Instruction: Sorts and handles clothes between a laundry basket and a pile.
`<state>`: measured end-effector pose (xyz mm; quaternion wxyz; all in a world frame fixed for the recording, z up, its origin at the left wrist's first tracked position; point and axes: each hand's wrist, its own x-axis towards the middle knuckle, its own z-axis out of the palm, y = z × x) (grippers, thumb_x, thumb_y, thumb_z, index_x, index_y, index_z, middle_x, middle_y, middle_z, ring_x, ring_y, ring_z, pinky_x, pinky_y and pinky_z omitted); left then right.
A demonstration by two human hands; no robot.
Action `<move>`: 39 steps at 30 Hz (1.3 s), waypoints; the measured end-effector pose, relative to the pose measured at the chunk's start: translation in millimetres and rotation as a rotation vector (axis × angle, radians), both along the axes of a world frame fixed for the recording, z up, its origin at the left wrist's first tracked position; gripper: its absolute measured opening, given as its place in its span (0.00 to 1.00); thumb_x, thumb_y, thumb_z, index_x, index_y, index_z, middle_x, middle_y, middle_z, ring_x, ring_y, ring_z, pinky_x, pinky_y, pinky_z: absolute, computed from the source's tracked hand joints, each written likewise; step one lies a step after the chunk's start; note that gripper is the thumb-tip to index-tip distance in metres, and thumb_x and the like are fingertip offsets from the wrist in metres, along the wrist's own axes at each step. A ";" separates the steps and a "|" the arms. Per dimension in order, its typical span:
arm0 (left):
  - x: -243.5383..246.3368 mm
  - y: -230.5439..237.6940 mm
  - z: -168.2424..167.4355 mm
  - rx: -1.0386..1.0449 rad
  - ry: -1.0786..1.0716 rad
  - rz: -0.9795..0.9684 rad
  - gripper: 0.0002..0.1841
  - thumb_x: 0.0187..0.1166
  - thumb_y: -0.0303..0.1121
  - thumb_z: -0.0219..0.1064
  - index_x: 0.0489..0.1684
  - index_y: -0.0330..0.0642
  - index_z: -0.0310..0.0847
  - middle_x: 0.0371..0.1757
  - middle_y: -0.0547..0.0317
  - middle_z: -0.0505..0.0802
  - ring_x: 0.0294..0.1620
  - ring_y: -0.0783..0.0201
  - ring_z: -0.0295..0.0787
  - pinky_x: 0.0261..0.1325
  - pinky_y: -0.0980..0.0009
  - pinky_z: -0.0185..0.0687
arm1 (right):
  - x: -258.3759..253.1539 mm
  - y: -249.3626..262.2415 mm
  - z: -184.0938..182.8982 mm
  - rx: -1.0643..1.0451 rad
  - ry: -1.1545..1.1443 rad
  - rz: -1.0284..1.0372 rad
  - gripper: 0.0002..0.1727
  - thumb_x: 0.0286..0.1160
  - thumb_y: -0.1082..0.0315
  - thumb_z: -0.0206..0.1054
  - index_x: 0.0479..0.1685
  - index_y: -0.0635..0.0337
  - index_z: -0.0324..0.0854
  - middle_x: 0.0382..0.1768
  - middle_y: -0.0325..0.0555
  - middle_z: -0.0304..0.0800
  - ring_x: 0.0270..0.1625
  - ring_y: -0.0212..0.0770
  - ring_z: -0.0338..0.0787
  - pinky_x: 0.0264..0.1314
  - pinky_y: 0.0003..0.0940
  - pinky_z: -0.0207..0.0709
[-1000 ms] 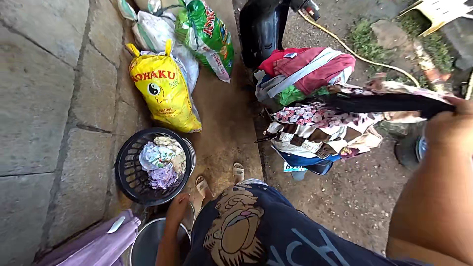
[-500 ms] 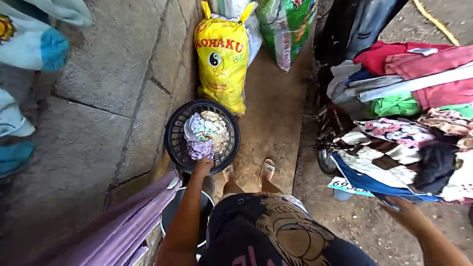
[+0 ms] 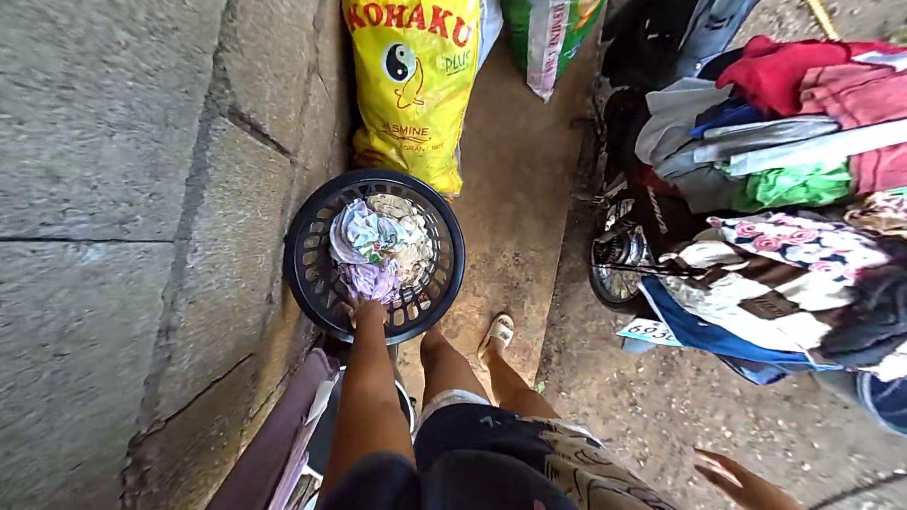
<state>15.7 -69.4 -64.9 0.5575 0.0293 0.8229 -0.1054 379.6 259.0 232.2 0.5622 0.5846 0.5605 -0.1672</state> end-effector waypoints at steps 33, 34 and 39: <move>-1.7 11.9 5.7 0.011 -0.027 -0.084 0.26 0.82 0.40 0.64 0.74 0.32 0.79 0.89 0.40 0.68 0.93 0.36 0.49 0.89 0.30 0.41 | 139.8 32.9 -99.3 -0.168 0.434 -0.152 0.25 0.93 0.64 0.54 0.82 0.71 0.69 0.78 0.70 0.75 0.83 0.65 0.74 0.88 0.59 0.61; -6.7 9.8 12.2 0.028 -0.028 -0.057 0.26 0.84 0.40 0.63 0.74 0.31 0.78 0.87 0.38 0.71 0.92 0.36 0.53 0.89 0.31 0.44 | 131.6 29.8 -97.5 -0.176 0.429 -0.155 0.25 0.93 0.64 0.54 0.82 0.71 0.69 0.79 0.71 0.75 0.83 0.65 0.74 0.89 0.59 0.60; -38.8 -23.9 85.0 0.273 0.286 0.198 0.21 0.92 0.36 0.51 0.70 0.34 0.83 0.77 0.38 0.83 0.83 0.41 0.73 0.87 0.41 0.58 | 99.0 21.9 -90.0 -0.184 0.480 -0.182 0.26 0.94 0.65 0.52 0.84 0.70 0.66 0.79 0.71 0.74 0.84 0.64 0.73 0.89 0.58 0.60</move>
